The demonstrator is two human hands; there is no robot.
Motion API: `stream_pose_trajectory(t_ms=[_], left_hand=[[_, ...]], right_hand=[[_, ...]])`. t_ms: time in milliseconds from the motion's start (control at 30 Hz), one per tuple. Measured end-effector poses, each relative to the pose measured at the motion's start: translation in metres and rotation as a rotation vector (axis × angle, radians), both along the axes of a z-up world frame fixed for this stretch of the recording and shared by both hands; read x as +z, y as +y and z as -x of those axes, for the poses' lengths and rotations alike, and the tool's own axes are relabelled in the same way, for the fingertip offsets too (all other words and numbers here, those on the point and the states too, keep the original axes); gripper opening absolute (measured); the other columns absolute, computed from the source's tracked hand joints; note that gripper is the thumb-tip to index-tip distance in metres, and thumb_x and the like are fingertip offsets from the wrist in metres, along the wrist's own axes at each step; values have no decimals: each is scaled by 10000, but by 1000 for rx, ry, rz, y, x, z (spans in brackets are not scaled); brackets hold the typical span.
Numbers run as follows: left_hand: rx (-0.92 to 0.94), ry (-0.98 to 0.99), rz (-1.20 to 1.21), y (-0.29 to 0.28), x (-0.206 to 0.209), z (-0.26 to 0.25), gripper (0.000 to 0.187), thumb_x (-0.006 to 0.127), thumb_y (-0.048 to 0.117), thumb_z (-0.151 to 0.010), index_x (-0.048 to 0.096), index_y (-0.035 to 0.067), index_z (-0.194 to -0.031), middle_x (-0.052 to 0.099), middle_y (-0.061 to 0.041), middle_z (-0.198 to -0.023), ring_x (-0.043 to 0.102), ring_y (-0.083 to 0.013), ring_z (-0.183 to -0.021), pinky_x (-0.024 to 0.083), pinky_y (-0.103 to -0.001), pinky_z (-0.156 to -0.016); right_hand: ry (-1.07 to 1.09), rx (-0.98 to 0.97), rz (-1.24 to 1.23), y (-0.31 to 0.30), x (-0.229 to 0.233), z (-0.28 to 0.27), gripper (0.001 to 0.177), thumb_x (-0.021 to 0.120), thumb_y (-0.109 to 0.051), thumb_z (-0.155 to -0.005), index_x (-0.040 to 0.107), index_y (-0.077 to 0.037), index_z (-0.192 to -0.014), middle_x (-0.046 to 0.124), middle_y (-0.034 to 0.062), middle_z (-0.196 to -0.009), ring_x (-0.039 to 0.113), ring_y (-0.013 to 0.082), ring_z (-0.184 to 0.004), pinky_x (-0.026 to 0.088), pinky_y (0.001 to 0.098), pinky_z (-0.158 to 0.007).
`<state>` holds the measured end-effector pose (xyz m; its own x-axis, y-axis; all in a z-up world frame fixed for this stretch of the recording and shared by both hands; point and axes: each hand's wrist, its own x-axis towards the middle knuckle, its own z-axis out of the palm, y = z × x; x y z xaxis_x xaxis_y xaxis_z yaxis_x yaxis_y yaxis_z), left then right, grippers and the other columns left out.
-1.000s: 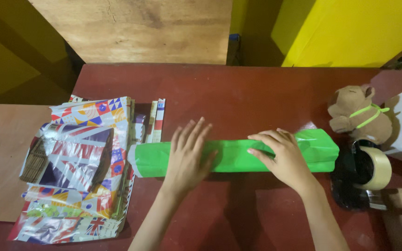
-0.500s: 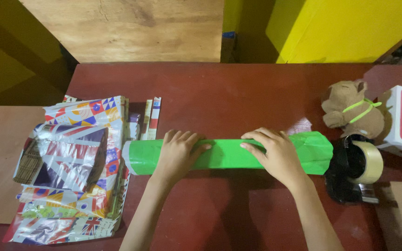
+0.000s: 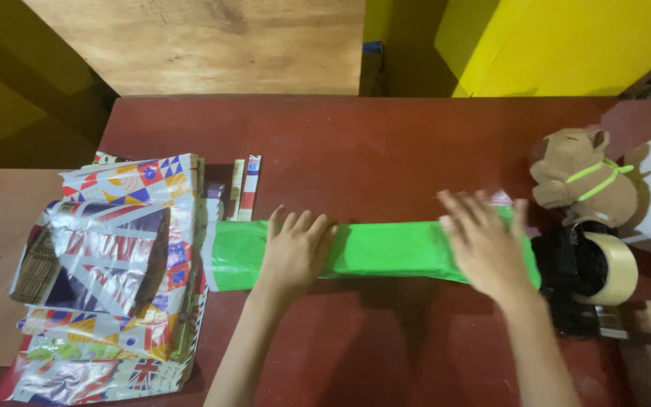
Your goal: The person wraps a small cardboard box and then a smartphone box in green poly mailers. They fold the mailer around each item, seal the edges with clear packing tape using a handheld dispenser, and smooth the package. The wrapped items remain on the table.
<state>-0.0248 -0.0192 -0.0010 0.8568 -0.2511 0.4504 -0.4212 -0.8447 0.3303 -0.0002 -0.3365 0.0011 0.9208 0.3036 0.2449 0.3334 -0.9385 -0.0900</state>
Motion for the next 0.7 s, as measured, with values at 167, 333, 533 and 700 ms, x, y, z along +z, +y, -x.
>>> stream_pose_trajectory(t_ms=[167, 333, 533, 700], left_hand=[[7, 41, -7, 0, 3, 2, 208, 564, 245, -1011, 674, 83, -1080, 645, -123, -932, 621, -330, -941, 336, -582, -1118], [-84, -13, -1, 4, 9, -4, 184, 563, 215, -999, 669, 79, -1063, 643, -133, -928, 619, -361, -990, 345, -580, -1110], [-125, 71, 67, 10, 5, -5, 193, 548, 200, -1004, 676, 73, -1075, 654, -133, -955, 613, -362, -990, 349, -575, -1109], [-29, -8, -55, 2, 5, -2, 221, 588, 255, -999, 665, 93, -1127, 675, -99, -1120, 618, -321, -1069, 297, -584, -1162]], right_hand=[[-57, -274, -765, -46, 16, 8, 365, 439, -258, -1136, 573, -44, -1400, 631, 142, -1385, 591, 278, -1241, 424, 458, -1110], [-20, -357, -650, -54, 21, 28, 413, 670, -136, -1016, 592, -7, -1400, 650, 169, -1235, 613, 207, -1030, 494, 339, -847], [-190, -313, -1007, -57, 9, 43, 477, 730, 11, -922, 549, -7, -1363, 591, 111, -1188, 633, 164, -967, 532, 268, -820], [-493, -270, -778, -71, 9, 69, 317, 657, 73, -1099, 532, 27, -1386, 569, 155, -1291, 651, 194, -1147, 544, 300, -1059]])
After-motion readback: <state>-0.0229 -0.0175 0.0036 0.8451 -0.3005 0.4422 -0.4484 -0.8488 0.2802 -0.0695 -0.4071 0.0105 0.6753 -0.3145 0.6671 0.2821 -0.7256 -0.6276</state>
